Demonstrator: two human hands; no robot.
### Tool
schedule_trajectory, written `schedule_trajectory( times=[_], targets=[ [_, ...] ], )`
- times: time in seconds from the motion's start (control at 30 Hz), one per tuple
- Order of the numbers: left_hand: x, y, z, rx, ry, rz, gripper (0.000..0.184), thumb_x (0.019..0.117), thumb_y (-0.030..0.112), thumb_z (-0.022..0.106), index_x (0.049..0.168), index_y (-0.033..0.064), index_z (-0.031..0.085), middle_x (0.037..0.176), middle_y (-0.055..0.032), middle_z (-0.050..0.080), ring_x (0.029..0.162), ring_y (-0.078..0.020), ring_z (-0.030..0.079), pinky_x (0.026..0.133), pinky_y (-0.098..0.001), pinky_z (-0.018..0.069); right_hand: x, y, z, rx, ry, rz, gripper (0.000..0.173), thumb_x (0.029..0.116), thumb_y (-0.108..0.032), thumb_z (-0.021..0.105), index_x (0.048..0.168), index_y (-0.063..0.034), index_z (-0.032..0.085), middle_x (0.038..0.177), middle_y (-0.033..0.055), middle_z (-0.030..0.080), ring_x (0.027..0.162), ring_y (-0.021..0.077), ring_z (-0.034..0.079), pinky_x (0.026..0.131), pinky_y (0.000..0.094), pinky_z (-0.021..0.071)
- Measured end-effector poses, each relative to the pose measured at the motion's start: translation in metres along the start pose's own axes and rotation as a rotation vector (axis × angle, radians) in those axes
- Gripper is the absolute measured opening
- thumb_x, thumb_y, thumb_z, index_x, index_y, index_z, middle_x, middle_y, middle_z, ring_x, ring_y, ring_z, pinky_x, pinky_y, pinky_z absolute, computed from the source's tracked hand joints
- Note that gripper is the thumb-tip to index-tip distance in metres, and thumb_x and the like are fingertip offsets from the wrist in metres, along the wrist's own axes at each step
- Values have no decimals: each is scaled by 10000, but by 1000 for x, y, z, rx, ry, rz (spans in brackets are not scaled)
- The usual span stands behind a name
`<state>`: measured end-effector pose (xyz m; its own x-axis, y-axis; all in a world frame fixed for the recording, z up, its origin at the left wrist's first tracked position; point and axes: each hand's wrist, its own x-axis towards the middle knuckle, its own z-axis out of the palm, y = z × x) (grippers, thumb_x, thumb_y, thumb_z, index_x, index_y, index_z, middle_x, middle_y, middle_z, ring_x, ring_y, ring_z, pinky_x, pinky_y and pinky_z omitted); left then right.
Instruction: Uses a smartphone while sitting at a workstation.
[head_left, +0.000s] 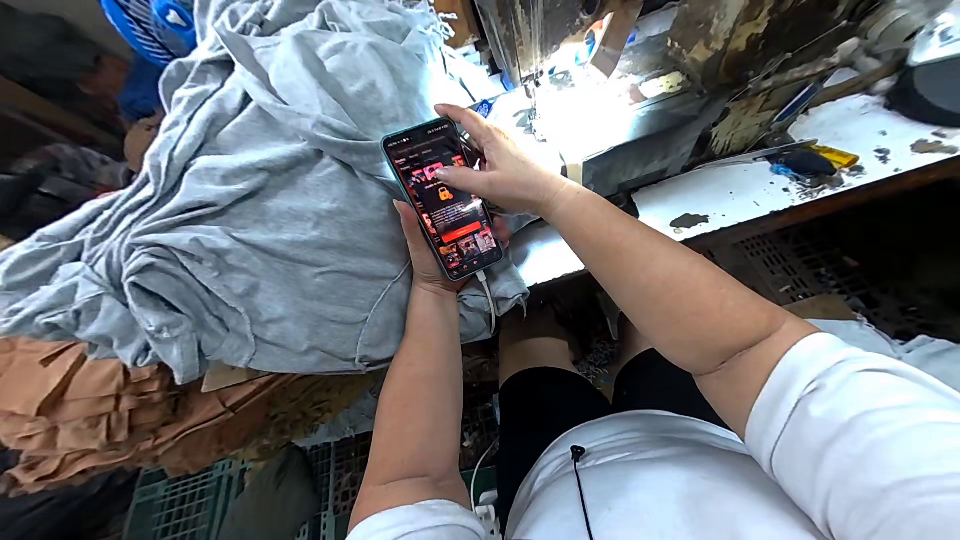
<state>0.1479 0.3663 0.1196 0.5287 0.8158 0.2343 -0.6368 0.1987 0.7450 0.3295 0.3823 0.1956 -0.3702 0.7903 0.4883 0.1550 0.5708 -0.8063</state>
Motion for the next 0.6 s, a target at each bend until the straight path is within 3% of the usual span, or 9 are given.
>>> schedule_trajectory(
  times=[0.1,0.4,0.6],
  targets=[
    [0,0,0,-5,-45,-26,890,654,824,716,1244,158,687,1076,-153,742,969,-316,733,842,-508,611,0,2,0,1,-5,2,730,960,-251,656,1560,23,344,1406,233,570,1150,237,648,983,381,532],
    [0,0,-2,-16,-67,-60,927,639,847,706,1241,142,689,1070,-164,743,977,-330,733,843,-511,612,0,4,-2,-27,0,-4,687,981,-257,632,1557,10,370,1437,225,564,1267,253,606,1077,405,484],
    [0,0,-2,-1,-45,-52,910,640,847,703,1234,157,689,1064,-150,741,974,-320,729,846,-514,606,0,4,-1,6,-3,-10,707,956,-209,646,1556,27,355,1361,234,603,1146,244,652,984,384,530]
  ],
)
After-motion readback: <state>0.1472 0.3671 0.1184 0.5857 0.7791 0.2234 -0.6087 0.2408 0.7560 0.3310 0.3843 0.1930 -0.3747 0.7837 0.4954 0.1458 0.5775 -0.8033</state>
